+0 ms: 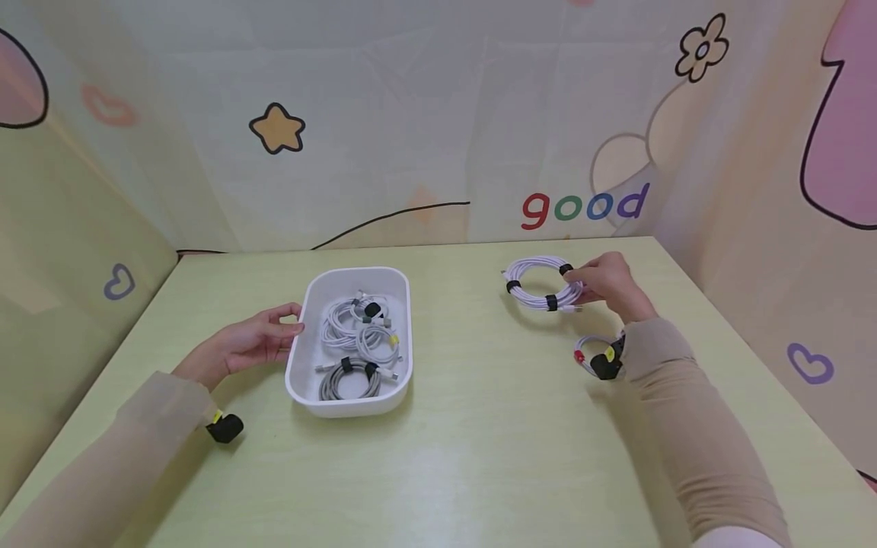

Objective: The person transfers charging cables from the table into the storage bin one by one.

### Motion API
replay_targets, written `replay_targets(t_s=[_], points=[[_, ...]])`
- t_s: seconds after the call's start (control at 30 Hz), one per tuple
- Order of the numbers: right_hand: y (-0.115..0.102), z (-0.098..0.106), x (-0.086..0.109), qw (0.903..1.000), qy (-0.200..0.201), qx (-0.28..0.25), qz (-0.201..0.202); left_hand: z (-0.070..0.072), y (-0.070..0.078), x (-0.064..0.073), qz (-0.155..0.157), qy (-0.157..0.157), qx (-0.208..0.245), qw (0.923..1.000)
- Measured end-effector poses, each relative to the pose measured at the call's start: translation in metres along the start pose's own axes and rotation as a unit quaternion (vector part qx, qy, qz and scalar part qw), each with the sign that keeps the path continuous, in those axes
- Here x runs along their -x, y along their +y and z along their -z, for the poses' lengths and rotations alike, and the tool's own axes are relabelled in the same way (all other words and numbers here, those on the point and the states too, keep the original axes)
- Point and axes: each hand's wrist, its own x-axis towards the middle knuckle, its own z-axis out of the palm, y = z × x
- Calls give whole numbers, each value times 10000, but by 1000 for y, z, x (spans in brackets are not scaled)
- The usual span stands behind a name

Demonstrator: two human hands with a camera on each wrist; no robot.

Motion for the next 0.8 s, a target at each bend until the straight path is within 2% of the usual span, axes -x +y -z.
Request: replay_targets(t_s=[0.8], points=[[-32, -25, -2, 9996, -199, 109, 161, 1, 0, 0, -39, -87, 87, 9999]])
